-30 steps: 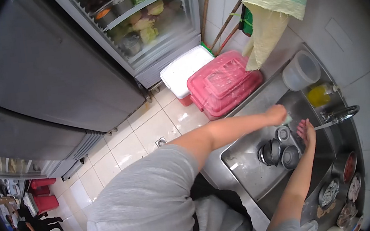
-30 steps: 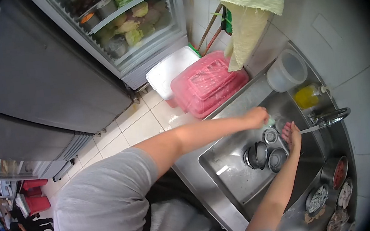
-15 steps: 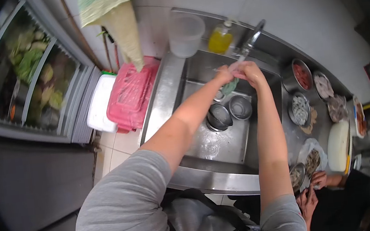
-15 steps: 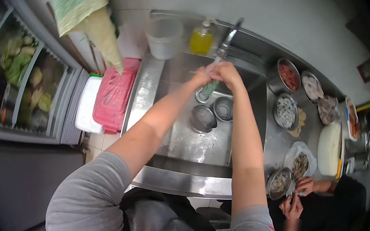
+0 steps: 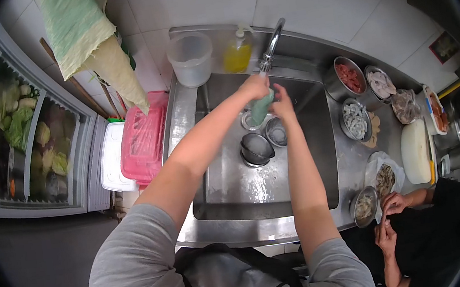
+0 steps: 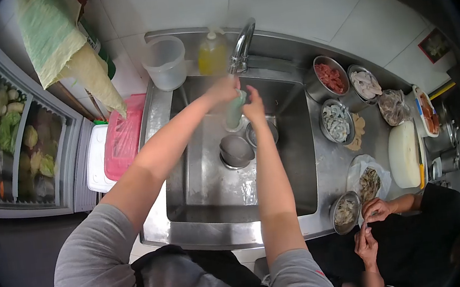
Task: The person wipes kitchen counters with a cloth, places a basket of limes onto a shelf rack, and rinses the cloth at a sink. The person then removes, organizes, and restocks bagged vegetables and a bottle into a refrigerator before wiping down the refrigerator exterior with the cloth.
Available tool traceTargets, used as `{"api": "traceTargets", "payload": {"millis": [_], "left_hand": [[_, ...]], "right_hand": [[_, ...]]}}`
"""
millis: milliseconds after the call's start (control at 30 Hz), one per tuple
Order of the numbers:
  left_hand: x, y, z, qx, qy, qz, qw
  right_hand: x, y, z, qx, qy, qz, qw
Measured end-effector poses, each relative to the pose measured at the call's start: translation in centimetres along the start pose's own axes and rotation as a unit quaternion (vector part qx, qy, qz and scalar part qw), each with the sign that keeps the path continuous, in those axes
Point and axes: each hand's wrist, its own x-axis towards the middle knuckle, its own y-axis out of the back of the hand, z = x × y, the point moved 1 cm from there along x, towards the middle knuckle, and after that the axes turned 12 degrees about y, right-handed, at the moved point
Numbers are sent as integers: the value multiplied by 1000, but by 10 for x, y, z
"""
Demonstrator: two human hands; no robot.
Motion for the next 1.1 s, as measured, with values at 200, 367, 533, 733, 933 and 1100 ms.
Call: {"api": "traceTargets", "payload": {"millis": [200, 367, 533, 733, 933, 1100], "left_hand": [[-17, -12, -60, -490, 280, -93, 821], [-25, -45, -59, -729, 279, -248, 573], [-21, -58, -42, -700, 163, -128, 683], [-25, -49, 1, -774, 312, 23, 551], [-38, -30, 9, -665, 188, 56, 720], [-19, -42, -27, -521, 148, 51, 839]], "right_hand": [[2, -19, -7, 79, -133, -63, 986], [-13, -26, -65, -119, 71, 10, 990], [-41, -22, -47, 269, 11, 106, 957], [-64, -26, -66, -257, 284, 105, 918], [-36, -22, -61, -194, -40, -52, 979], [-29, -33, -49, -129, -48, -117, 983]]}}
